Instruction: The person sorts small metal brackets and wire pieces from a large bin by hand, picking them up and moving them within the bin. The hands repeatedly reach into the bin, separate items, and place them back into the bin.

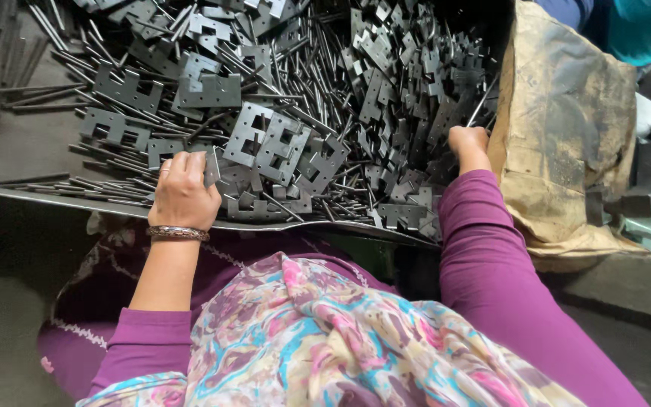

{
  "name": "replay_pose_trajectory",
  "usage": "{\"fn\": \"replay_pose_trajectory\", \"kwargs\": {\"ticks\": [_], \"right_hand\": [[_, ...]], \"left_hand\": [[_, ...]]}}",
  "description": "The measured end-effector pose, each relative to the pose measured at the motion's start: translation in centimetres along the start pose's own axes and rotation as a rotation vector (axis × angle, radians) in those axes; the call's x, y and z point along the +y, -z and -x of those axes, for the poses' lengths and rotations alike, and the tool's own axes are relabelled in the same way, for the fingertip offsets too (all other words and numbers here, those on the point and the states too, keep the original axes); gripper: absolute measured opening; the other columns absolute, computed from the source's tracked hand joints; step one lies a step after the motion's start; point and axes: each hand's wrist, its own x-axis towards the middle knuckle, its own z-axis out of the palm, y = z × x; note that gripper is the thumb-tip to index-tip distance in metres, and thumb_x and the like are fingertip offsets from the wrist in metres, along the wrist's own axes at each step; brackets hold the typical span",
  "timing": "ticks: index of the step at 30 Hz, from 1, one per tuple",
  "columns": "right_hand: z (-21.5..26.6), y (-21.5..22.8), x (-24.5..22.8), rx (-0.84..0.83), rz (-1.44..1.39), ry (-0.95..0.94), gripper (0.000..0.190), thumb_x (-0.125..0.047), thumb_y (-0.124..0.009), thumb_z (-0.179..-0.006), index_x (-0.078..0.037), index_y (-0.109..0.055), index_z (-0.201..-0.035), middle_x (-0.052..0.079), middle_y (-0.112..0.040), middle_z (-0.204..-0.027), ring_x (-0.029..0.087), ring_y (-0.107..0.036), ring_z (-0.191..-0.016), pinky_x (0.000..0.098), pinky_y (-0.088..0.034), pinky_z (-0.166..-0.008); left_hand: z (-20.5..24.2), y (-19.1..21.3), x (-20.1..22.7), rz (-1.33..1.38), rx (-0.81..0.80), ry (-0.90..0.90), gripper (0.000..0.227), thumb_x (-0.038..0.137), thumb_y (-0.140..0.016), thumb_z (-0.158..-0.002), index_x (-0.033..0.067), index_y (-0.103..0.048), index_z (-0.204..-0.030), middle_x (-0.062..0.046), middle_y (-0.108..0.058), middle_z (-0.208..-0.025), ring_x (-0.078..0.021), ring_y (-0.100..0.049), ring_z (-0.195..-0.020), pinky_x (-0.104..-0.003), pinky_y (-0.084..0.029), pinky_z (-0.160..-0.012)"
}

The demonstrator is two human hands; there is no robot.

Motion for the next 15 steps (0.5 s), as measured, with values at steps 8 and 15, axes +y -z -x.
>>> {"fn": "replay_pose_trajectory", "kwargs": {"ticks": [8,15], "right_hand": [[11.1,3.2,1.3,-0.046,-0.089,0.118,0.056,-0.012,-0.056,-0.082,0.004,-0.058,-0.136,0.029,-0.067,-0.128,0.041,-0.065,-0.118,0.0427,-0.051,-0.101],[24.2,6.7,4.4,-0.353,0.248,0.281,0.068,-0.018,-0.073,-0.075,0.004,-0.059,-0.139,0.028,-0.075,-0.112,0.035,-0.077,-0.099,0.0406,-0.061,-0.084]], "left_hand": [[0.0,-0.3,-0.4,0.017,-0.005,-0.051,0.042,0.007,-0.072,-0.077,0.0037,-0.064,-0.118,-0.018,-0.064,-0.118,-0.0386,-0.061,-0.113,-0.047,-0.053,-0.094],[-0.4,-0.2,-0.7,-0.01,-0.164,0.002,0.032,0.008,-0.071,-0.083,0.003,-0.066,-0.114,-0.019,-0.067,-0.116,-0.0405,-0.063,-0.109,-0.048,-0.053,-0.093]]}}
